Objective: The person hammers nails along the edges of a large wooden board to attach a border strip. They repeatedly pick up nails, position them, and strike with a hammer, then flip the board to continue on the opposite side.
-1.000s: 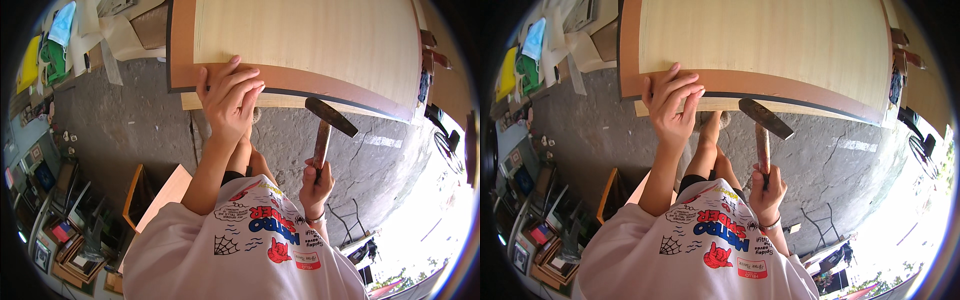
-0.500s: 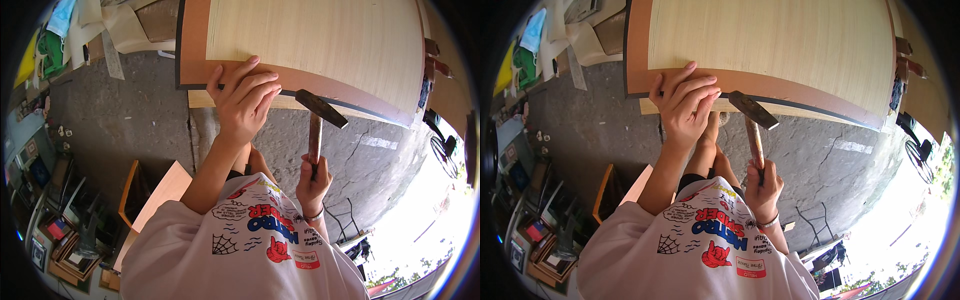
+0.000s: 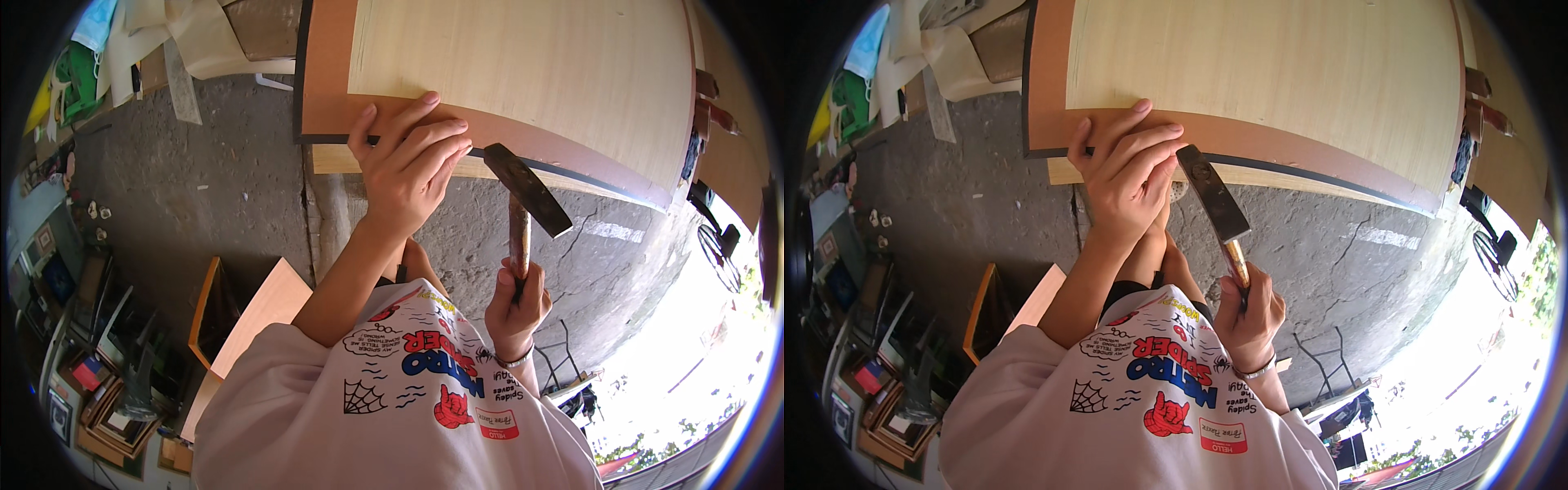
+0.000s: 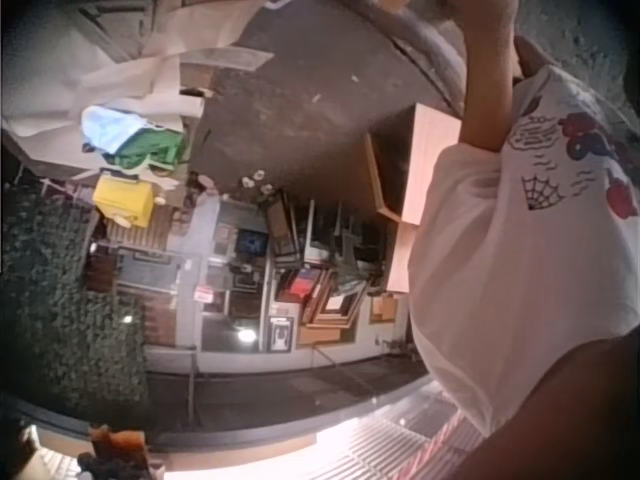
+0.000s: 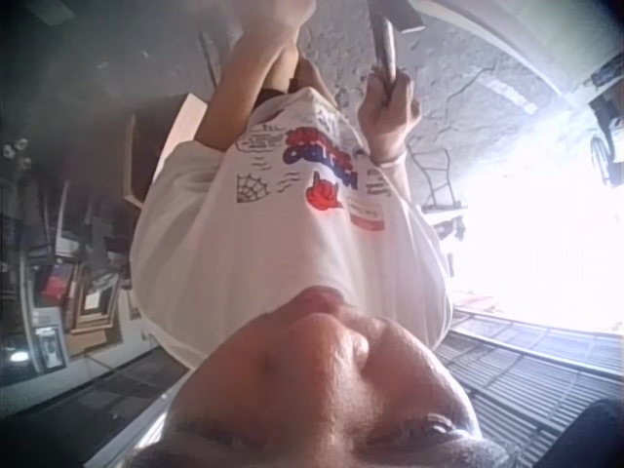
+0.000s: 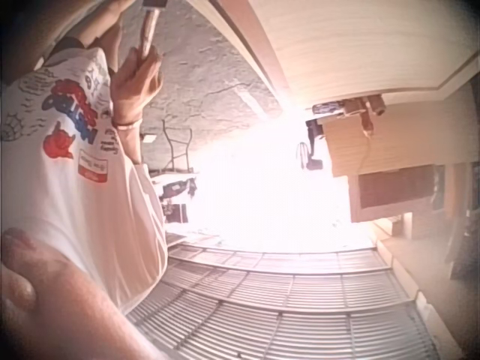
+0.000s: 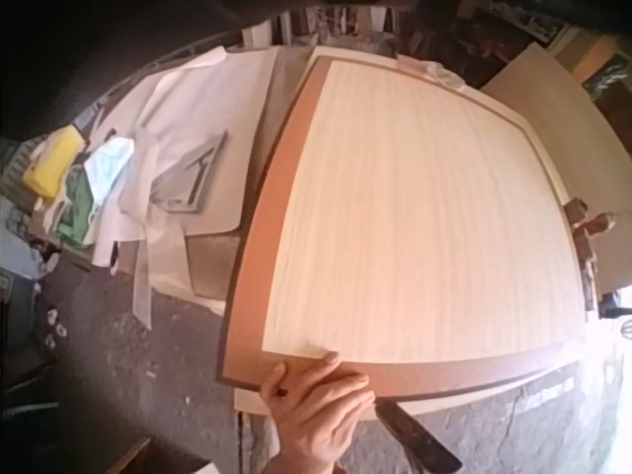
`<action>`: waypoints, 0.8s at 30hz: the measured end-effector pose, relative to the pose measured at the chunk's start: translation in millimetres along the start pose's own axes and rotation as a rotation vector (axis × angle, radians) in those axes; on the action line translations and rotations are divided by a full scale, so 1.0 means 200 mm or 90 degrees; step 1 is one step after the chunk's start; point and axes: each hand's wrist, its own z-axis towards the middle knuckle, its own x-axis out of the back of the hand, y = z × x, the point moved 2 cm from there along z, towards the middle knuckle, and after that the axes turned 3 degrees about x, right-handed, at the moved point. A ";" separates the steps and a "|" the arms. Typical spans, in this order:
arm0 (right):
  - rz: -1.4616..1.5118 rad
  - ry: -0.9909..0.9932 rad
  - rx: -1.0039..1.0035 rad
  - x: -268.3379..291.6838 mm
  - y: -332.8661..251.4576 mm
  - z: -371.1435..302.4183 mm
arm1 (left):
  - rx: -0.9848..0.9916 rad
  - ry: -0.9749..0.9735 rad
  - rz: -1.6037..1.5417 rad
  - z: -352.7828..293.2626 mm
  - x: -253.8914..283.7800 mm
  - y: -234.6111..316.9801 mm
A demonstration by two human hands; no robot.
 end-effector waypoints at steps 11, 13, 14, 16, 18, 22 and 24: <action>-0.014 0.055 -0.015 -0.01 -0.02 0.00 | -0.016 0.014 -0.023 -0.01 0.00 -0.02; -0.046 0.062 0.034 -0.01 -0.02 0.00 | -0.011 0.005 -0.028 -0.01 0.00 -0.02; -0.023 -0.024 -0.077 -0.03 0.00 -0.01 | -0.007 -0.003 -0.031 -0.01 0.00 -0.02; -0.023 -0.047 -0.107 -0.01 0.00 -0.02 | -0.008 0.002 -0.031 -0.01 0.00 -0.03; 0.016 -0.006 -0.143 0.01 -0.01 -0.03 | -0.018 0.021 -0.032 -0.01 0.00 -0.03; -0.020 0.052 -0.036 0.00 -0.02 -0.03 | -0.017 0.012 -0.036 0.00 -0.01 -0.03; -0.006 -0.001 -0.075 -0.01 0.00 -0.03 | -0.014 0.002 -0.041 0.00 0.00 -0.03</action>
